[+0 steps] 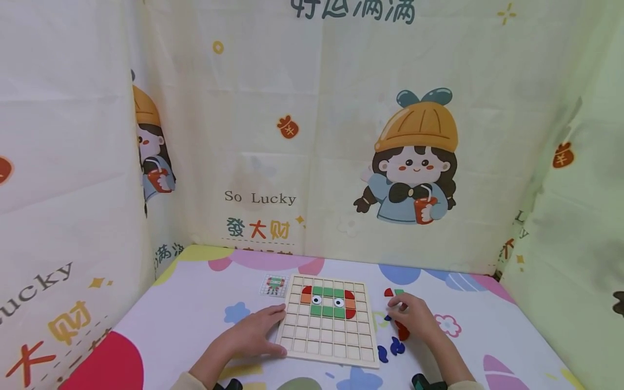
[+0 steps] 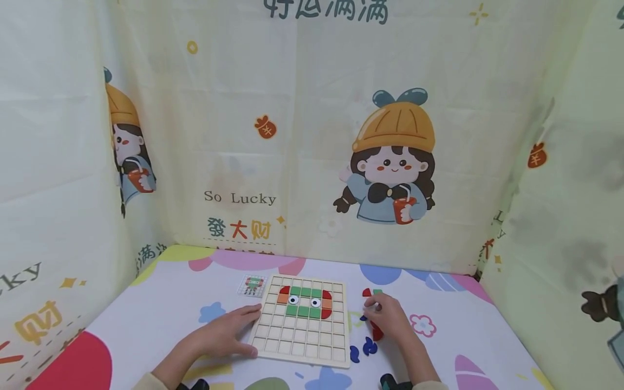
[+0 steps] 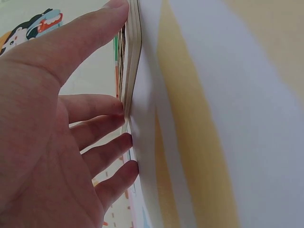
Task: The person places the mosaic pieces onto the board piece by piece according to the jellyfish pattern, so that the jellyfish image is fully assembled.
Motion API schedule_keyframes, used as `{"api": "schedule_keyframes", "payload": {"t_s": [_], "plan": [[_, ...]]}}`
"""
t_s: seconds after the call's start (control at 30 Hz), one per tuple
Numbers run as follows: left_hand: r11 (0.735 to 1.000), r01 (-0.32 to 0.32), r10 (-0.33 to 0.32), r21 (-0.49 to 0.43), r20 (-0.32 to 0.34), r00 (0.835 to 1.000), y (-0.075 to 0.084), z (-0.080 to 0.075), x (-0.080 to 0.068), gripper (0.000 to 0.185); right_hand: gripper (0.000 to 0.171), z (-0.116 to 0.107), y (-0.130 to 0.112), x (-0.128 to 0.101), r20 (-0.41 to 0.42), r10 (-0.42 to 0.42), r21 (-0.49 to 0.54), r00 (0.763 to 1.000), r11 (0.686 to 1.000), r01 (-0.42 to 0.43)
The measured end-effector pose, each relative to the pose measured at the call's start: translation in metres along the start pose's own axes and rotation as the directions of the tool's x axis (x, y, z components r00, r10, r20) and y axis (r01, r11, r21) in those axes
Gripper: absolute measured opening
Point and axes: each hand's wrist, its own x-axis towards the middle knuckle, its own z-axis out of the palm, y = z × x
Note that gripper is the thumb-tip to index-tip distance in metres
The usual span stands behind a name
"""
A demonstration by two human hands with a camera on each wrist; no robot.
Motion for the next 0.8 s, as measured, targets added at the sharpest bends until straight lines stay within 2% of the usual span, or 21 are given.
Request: {"api": "schedule_keyframes", "payload": {"t_s": [0.23,0.67,0.8], "plan": [[1.0,0.017,-0.017,-0.008,0.011,1.0,0.0,0.0,0.001,0.089,0.014,-0.002,0.005,-0.002,-0.008,0.021,-0.013,1.0,1.0,-0.021],[0.999,-0.029,0.029,0.028,-0.006,1.0,-0.001,-0.001,-0.001,0.09,0.018,-0.008,0.014,-0.013,0.008,0.026,-0.019,1.0,0.999,-0.026],[1.0,-0.02,0.02,0.02,0.001,1.0,0.0,-0.002,-0.002,0.089,0.019,-0.009,0.015,-0.016,0.023,0.029,-0.013,0.999,0.999,-0.029]]}}
